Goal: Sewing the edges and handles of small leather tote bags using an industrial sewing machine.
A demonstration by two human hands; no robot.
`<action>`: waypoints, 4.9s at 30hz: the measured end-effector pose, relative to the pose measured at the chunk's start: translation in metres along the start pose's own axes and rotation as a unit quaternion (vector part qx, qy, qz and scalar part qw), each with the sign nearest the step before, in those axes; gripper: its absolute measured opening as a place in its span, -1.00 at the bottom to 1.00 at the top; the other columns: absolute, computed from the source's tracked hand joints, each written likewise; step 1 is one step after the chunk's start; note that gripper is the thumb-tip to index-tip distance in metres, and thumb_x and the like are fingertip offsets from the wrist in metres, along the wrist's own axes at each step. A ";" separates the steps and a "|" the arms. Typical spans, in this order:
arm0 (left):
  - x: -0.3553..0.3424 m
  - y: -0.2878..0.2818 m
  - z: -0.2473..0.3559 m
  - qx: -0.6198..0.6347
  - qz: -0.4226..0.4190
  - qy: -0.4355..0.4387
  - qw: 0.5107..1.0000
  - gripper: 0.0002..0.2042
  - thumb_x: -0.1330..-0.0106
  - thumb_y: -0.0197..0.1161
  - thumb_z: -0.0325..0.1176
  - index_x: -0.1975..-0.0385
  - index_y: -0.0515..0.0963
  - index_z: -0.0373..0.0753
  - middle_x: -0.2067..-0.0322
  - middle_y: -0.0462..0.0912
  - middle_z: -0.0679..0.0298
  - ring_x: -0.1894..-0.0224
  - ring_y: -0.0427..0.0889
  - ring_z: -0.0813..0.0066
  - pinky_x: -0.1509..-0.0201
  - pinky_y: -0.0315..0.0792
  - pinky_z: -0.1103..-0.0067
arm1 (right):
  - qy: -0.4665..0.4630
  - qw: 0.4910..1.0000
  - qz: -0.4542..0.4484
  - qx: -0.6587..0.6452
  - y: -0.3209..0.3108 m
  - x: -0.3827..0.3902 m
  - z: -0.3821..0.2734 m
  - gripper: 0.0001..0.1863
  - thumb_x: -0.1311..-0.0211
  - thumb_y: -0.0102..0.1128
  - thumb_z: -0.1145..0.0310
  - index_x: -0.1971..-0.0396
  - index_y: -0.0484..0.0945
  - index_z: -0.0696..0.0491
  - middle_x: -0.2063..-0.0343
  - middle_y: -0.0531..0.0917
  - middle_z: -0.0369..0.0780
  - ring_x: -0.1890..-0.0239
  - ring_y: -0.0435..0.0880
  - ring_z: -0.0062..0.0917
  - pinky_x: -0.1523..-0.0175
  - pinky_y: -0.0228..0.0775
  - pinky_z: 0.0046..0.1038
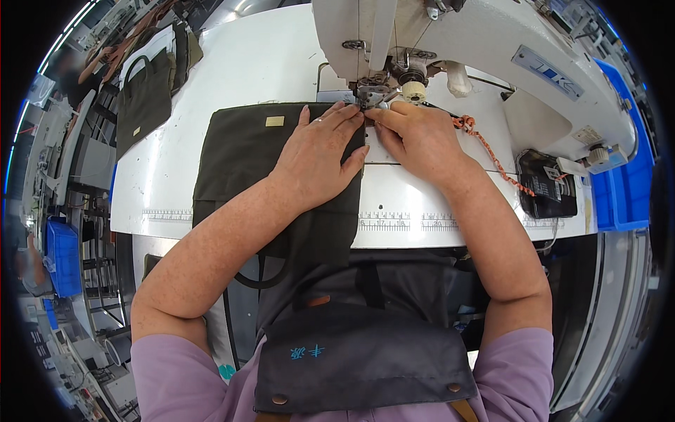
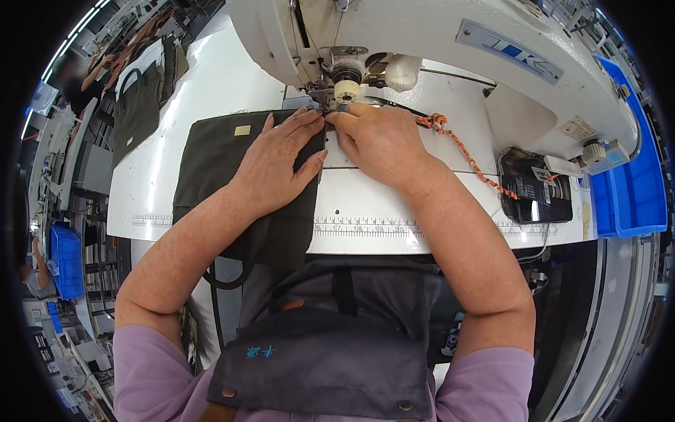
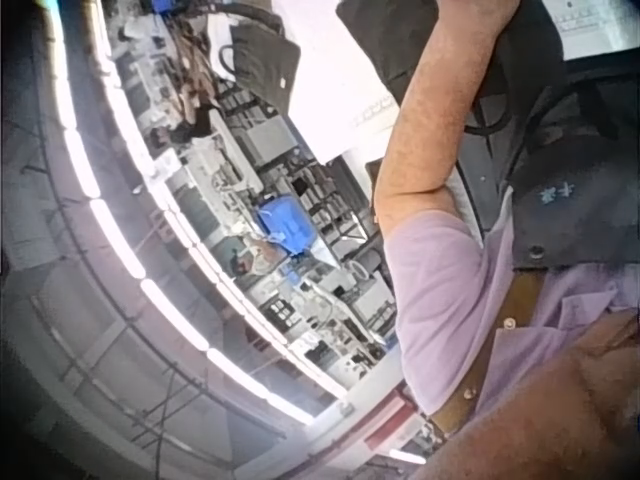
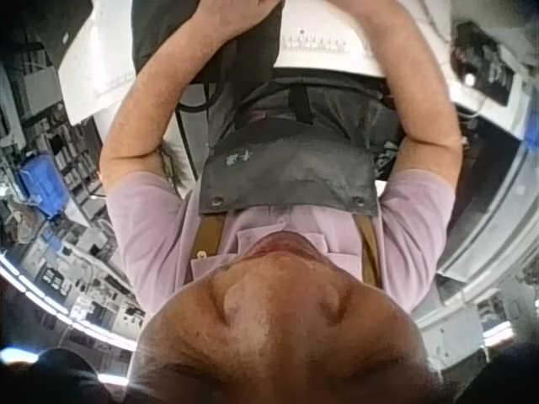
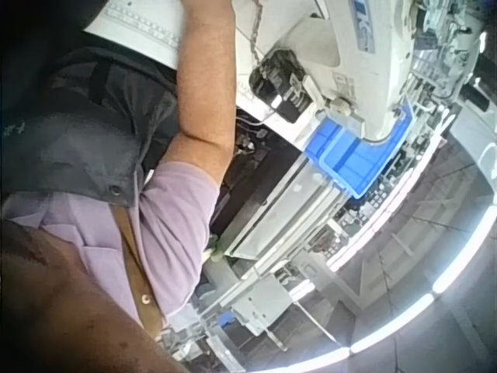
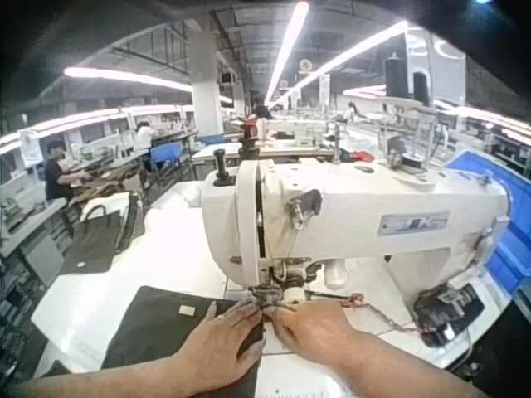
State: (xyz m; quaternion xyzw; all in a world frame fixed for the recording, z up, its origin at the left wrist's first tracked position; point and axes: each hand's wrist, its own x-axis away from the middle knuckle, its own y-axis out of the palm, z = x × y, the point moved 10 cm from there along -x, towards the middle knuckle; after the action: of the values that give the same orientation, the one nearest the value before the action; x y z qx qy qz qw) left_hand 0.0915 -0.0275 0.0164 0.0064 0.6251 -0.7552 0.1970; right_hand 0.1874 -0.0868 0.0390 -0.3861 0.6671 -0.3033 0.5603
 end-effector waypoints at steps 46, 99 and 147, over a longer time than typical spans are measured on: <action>0.058 -0.026 0.043 0.088 -0.053 0.060 0.993 -0.59 -0.32 0.37 -0.29 -0.16 0.61 -0.21 -0.31 0.52 0.20 -0.42 0.43 0.16 -0.52 0.20 0.03 | -0.090 0.972 -0.055 -0.210 -0.012 0.015 -0.019 -0.79 0.08 0.20 0.56 0.42 0.77 0.08 0.43 0.63 -0.25 0.36 0.65 -0.30 0.24 0.50 -0.29; -0.025 -0.020 -0.027 0.038 0.045 0.056 0.997 -0.67 -0.38 0.28 -0.33 -0.09 0.67 -0.25 -0.16 0.65 0.12 -0.18 0.63 0.10 -0.48 0.31 0.11 | -0.002 0.998 -0.054 -0.031 -0.002 0.006 -0.003 -0.73 -0.29 0.32 0.31 0.03 0.73 -0.08 0.43 0.58 -0.23 0.38 0.67 -0.28 0.29 0.50 -0.22; 0.367 -0.240 -0.119 0.431 0.547 -0.323 0.641 -0.71 -0.44 0.37 -0.09 0.32 0.60 -0.21 0.68 0.17 0.63 0.69 0.04 0.82 0.61 -0.05 0.71 | 0.025 0.986 -0.040 -0.162 -0.004 0.012 0.010 -0.71 -0.33 0.20 0.56 -0.01 0.70 0.13 0.53 0.45 -0.20 0.49 0.43 -0.47 0.34 0.28 -0.43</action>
State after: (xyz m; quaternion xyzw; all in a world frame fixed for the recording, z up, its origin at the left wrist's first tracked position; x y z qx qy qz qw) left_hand -0.3481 0.0127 0.1226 0.1872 0.0077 -0.6480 0.7382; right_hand 0.1966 -0.0986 0.0342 -0.4905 0.7052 -0.2233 0.4608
